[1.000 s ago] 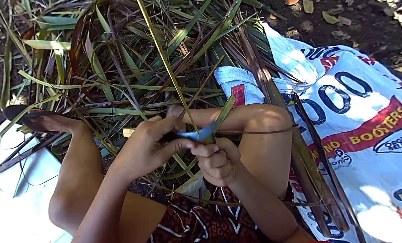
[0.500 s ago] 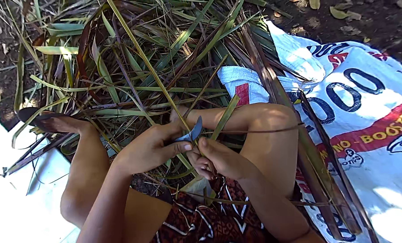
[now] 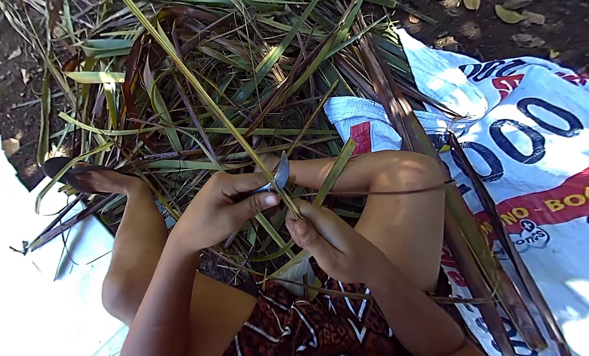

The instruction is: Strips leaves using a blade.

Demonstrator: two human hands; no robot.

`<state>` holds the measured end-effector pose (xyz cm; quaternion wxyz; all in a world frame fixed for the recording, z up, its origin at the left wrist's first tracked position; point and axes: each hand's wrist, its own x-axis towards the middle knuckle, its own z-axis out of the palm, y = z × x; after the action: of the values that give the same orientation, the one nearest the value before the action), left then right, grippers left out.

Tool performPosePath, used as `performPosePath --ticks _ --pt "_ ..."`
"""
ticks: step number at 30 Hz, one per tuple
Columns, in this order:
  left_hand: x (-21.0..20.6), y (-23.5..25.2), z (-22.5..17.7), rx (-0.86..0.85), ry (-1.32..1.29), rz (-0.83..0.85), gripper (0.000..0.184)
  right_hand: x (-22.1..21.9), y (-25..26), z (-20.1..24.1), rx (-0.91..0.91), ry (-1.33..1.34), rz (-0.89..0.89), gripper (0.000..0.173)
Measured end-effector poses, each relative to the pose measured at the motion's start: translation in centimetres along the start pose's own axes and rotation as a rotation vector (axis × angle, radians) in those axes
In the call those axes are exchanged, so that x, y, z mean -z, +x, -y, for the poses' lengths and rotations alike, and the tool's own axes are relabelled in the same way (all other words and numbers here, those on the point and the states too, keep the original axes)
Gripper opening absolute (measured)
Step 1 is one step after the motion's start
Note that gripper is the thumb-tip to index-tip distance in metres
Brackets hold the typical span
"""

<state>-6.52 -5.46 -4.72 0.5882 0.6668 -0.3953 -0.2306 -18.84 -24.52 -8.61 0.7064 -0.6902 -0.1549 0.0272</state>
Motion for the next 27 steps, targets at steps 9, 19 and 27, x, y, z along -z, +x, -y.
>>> performPosePath --ticks 9,19,27 --pt "0.5 -0.4 -0.2 0.125 -0.068 0.128 0.024 1.5 -0.2 -0.2 -0.057 -0.017 0.167 0.033" --pt "2.1 -0.9 -0.5 0.022 -0.178 0.130 0.025 2.8 0.0 0.0 -0.076 0.248 0.390 0.015" --pt "3.7 -1.9 -1.5 -0.066 -0.210 -0.122 0.017 3.6 -0.1 -1.0 -0.128 0.513 0.558 0.016"
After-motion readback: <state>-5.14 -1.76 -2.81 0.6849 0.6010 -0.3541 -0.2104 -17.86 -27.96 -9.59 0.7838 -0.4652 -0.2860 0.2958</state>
